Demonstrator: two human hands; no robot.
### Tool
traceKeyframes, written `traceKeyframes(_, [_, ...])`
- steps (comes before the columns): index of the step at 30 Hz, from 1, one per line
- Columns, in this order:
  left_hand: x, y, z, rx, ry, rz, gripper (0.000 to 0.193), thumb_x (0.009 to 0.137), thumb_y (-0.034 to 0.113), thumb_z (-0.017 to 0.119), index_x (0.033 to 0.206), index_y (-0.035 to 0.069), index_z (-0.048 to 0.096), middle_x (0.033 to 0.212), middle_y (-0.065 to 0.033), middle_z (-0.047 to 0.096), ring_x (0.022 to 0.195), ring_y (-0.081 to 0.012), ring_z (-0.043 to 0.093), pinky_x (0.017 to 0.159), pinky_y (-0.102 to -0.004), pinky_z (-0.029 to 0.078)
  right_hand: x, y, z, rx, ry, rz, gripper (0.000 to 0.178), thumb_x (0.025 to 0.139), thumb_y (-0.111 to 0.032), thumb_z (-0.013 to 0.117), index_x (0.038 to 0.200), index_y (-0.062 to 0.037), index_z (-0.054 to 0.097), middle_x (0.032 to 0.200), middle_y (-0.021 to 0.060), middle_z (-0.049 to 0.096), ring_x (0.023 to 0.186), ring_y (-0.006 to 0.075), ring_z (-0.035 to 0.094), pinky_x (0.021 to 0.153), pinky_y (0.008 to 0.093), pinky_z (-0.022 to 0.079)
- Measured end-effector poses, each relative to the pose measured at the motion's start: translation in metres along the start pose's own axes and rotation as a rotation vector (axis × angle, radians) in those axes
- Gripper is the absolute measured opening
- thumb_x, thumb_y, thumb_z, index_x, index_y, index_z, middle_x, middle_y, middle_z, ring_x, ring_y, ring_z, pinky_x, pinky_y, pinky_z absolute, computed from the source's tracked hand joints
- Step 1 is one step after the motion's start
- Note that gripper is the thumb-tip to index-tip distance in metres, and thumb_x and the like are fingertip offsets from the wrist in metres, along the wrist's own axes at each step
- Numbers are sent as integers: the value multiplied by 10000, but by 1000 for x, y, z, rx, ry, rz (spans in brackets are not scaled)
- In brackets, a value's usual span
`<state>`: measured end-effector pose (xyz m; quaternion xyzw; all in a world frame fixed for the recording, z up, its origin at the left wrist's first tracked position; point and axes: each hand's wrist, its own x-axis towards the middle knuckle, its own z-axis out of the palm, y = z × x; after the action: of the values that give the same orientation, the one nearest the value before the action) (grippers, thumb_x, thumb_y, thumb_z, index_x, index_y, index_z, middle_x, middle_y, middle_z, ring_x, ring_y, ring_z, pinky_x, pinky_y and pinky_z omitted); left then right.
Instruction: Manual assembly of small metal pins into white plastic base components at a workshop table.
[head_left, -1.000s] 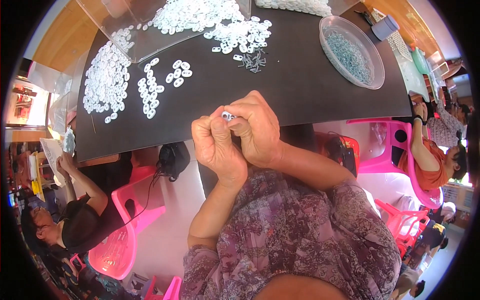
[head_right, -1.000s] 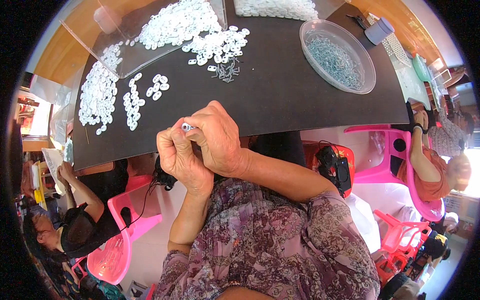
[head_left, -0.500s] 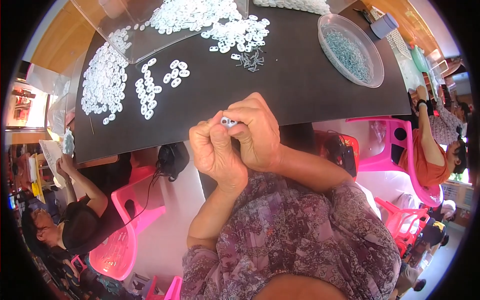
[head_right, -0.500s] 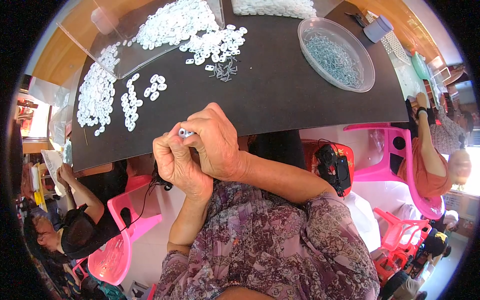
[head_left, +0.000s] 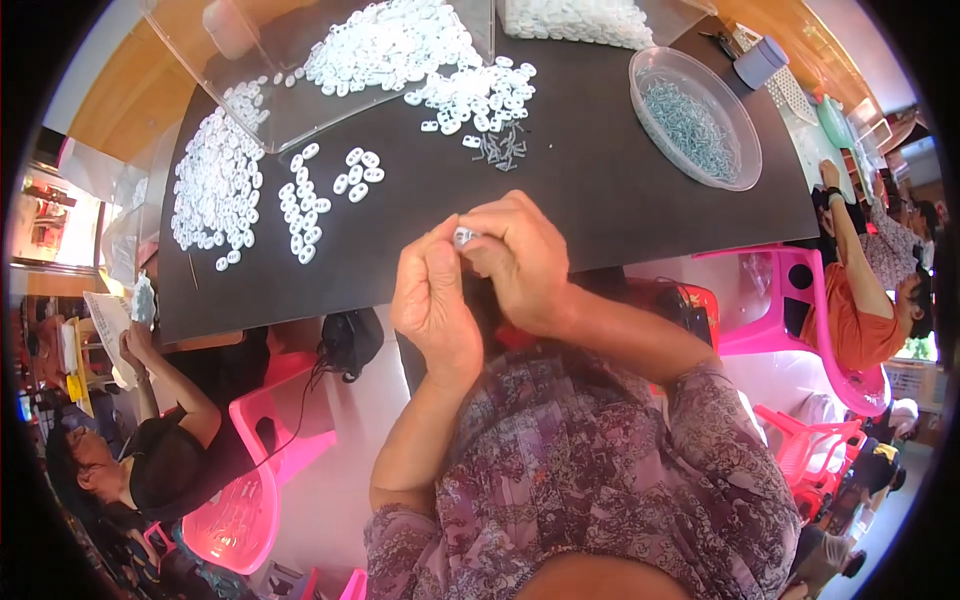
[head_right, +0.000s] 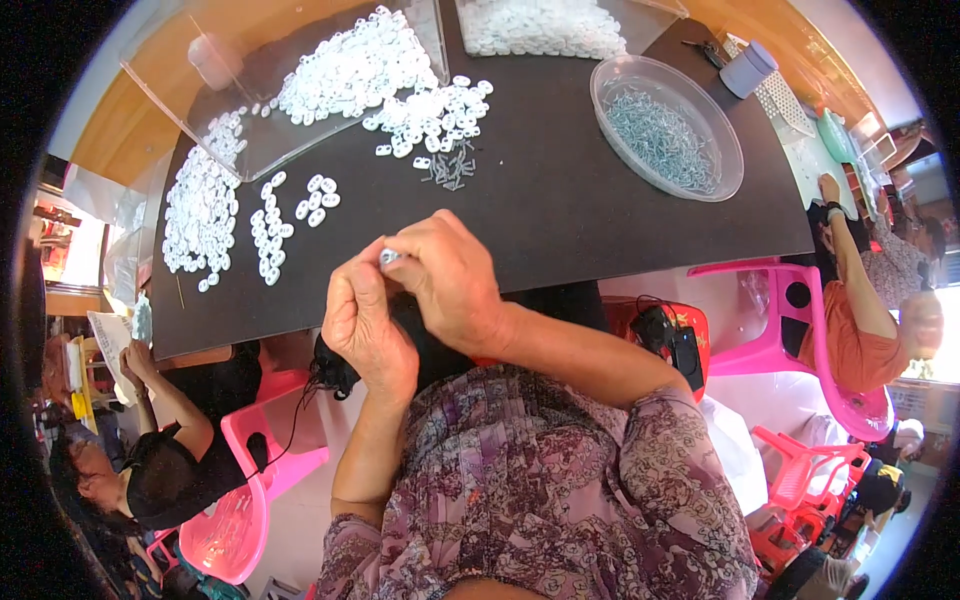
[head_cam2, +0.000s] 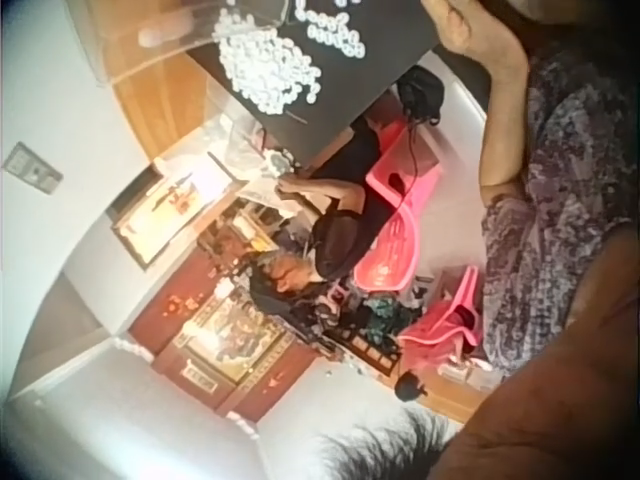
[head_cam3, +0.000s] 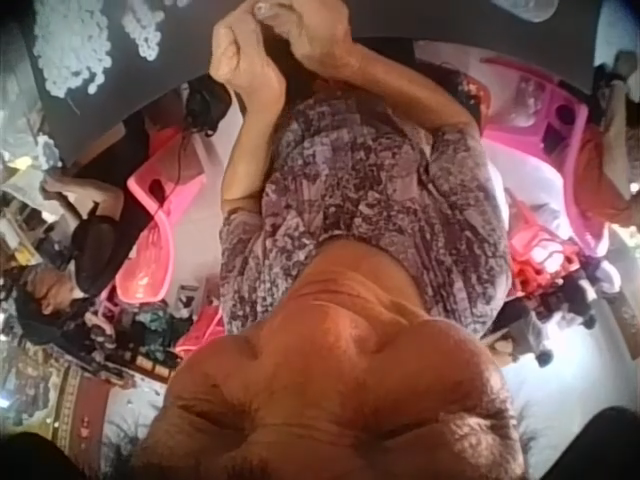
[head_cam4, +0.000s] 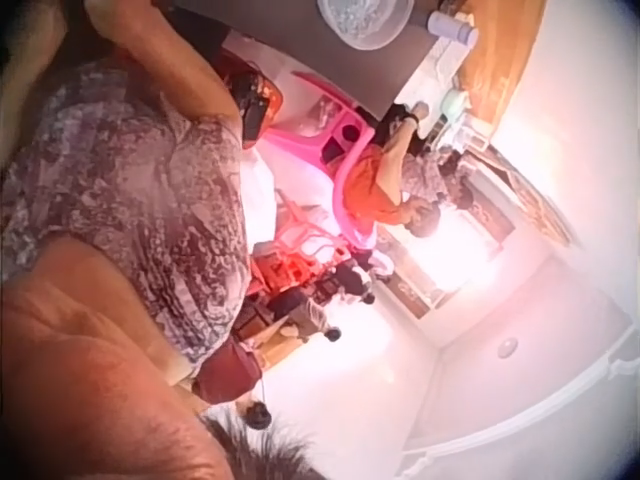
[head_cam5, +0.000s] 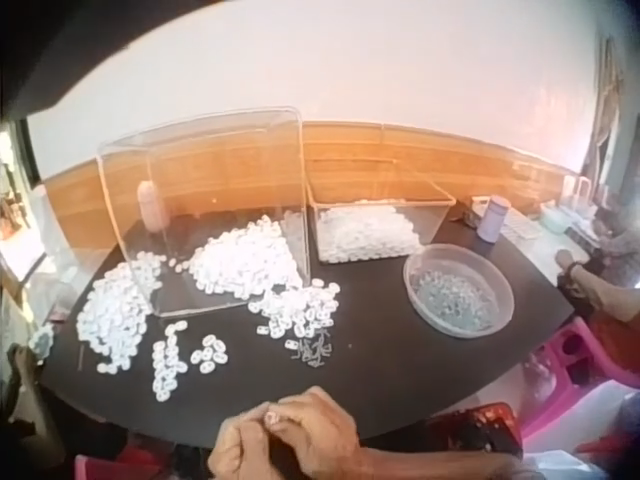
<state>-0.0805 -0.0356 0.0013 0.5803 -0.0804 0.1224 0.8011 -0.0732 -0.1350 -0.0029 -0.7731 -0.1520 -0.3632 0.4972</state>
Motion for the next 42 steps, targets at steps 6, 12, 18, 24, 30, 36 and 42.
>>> traceKeyframes(6, [61, -15, -3, 699, -262, 278, 148, 871, 41, 575, 990, 39, 662, 792, -52, 620, 680, -112, 566, 610, -239, 450, 75, 41, -63, -266, 91, -15, 117, 769, -17, 630, 885, -12, 645, 827, 156, 619, 764, 306, 601, 696, 354, 484])
traceKeyframes(12, [105, -47, 18, 1029, -366, 594, 158, 753, 47, 675, 897, 110, 689, 675, -89, 511, 662, -270, 548, 576, -383, 425, 181, 62, -101, -535, 256, -261, 106, 736, -55, 587, 818, -34, 652, 806, 165, 630, 812, 344, 592, 690, 448, 445])
traceKeyframes(18, [114, -60, 20, 1141, -417, 539, 84, 725, 58, 687, 797, 75, 645, 670, -89, 489, 675, -271, 541, 581, -386, 419, 260, 118, -135, -765, 341, -461, 113, 765, -62, 583, 840, -27, 660, 832, 166, 643, 821, 341, 599, 705, 440, 452])
traceKeyframes(24, [117, -59, 27, 1147, -485, 496, 143, 719, 66, 688, 770, 47, 556, 712, -95, 504, 727, -288, 540, 629, -395, 416, 292, 165, -155, -1153, 94, -233, 152, 717, -81, 580, 829, -37, 674, 785, 195, 629, 793, 347, 597, 695, 448, 457])
traceKeyframes(30, [120, -45, 9, 942, -502, 289, 149, 738, 39, 662, 798, 38, 525, 758, -128, 578, 718, -299, 579, 631, -392, 447, 232, 128, -124, -1091, 66, -487, 157, 720, -59, 550, 843, -14, 637, 813, 201, 614, 797, 369, 576, 678, 460, 440])
traceKeyframes(36, [106, -19, -10, 694, -461, -31, 115, 788, 28, 610, 902, 29, 603, 749, -63, 594, 641, -133, 566, 606, -261, 450, 105, 94, -88, -511, -302, -381, 141, 683, -20, 594, 788, -98, 646, 723, 86, 565, 730, 290, 545, 658, 393, 446])
traceKeyframes(42, [77, -8, -16, 520, -343, -147, 103, 816, 5, 603, 916, 1, 623, 755, -3, 567, 662, -58, 505, 600, -211, 422, 60, 77, -74, -459, -466, -232, 115, 686, -36, 677, 788, -64, 633, 714, 63, 538, 708, 255, 511, 626, 356, 426])
